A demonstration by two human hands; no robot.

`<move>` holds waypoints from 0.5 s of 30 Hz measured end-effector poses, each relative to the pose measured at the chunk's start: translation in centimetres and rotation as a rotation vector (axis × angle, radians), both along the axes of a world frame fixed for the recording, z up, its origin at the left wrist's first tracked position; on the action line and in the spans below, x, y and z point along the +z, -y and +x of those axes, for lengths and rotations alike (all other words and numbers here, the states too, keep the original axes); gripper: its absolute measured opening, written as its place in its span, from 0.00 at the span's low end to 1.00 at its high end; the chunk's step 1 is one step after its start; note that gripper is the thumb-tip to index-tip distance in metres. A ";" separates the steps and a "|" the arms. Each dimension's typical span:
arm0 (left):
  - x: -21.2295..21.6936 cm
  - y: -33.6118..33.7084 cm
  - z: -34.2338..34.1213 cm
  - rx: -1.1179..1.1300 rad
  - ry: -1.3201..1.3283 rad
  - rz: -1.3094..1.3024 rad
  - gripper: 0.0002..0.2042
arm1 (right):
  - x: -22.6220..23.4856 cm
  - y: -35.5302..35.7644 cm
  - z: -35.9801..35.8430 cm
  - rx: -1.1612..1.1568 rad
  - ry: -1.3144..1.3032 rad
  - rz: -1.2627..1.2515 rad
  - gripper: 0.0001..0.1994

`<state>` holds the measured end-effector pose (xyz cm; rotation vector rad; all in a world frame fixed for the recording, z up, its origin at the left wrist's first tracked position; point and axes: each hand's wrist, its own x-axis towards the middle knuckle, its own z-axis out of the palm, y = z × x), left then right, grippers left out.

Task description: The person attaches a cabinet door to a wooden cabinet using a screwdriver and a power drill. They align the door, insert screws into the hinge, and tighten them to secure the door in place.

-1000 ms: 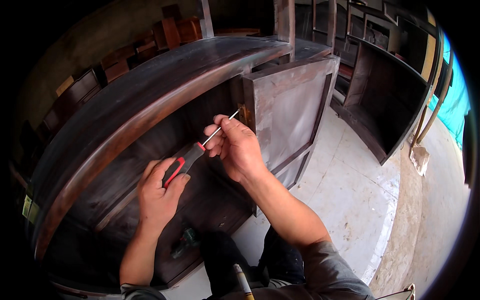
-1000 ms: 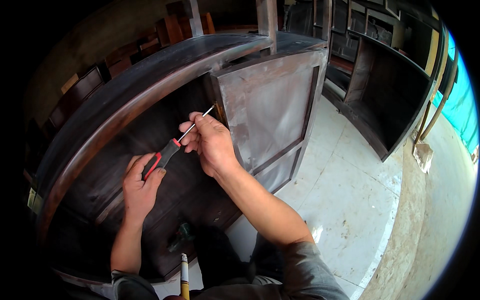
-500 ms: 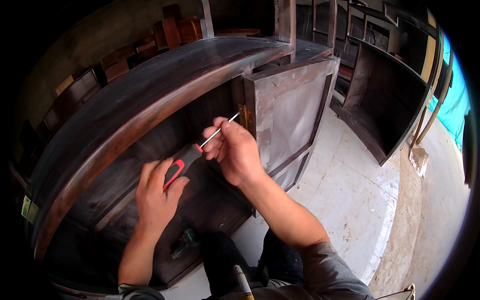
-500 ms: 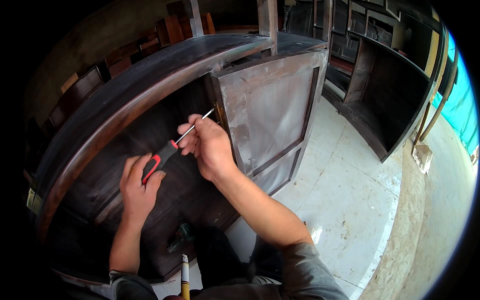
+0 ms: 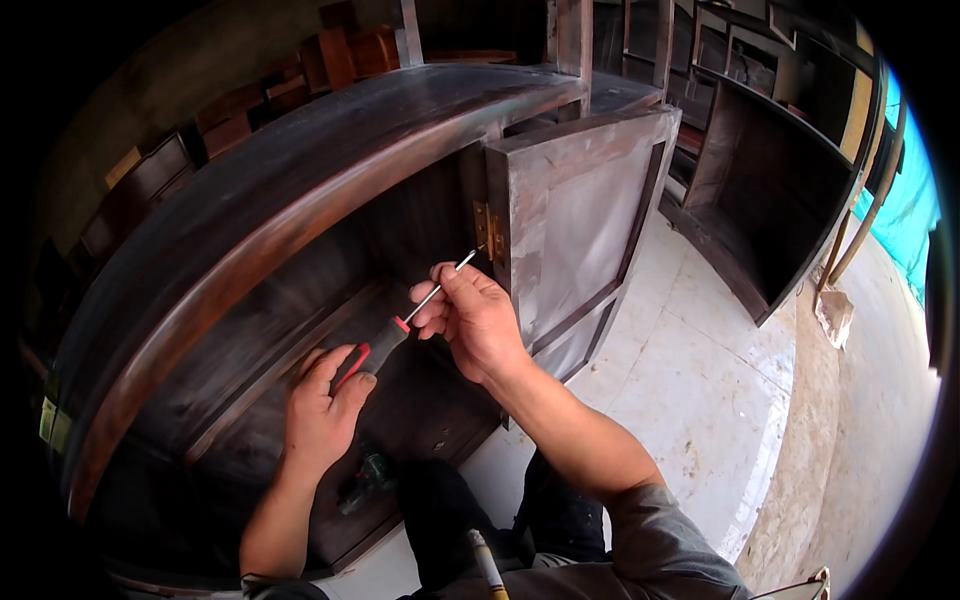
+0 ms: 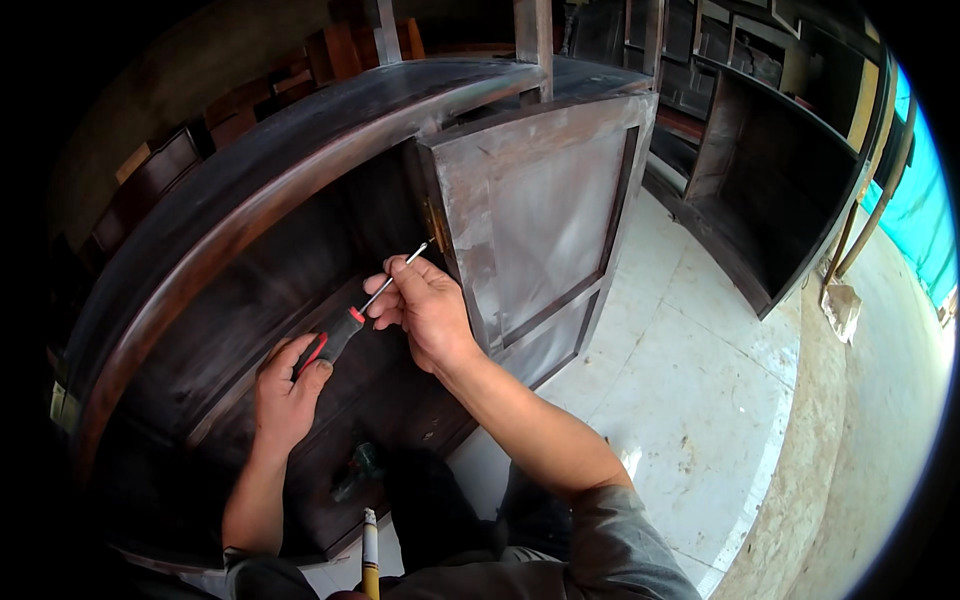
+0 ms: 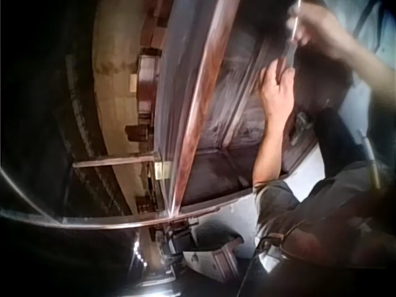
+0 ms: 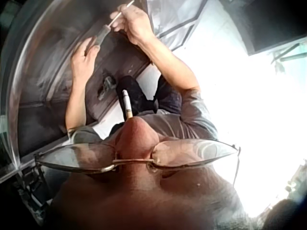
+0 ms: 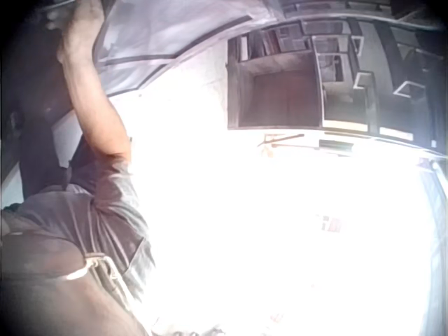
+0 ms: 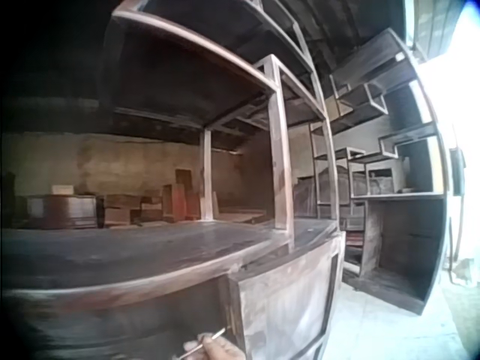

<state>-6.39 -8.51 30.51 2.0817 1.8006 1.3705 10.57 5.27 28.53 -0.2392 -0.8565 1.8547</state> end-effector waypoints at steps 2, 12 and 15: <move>-0.2 -0.2 0.0 -0.006 0.004 0.016 0.14 | -0.1 -0.2 -0.1 -0.008 0.001 0.008 0.10; -1.0 -0.9 -0.5 -0.007 0.154 -0.113 0.15 | -0.3 -0.4 -0.1 -0.021 -0.025 0.005 0.11; -1.0 -1.0 -0.7 -0.018 0.180 -0.136 0.15 | -0.3 -0.4 -0.1 -0.024 -0.037 0.001 0.12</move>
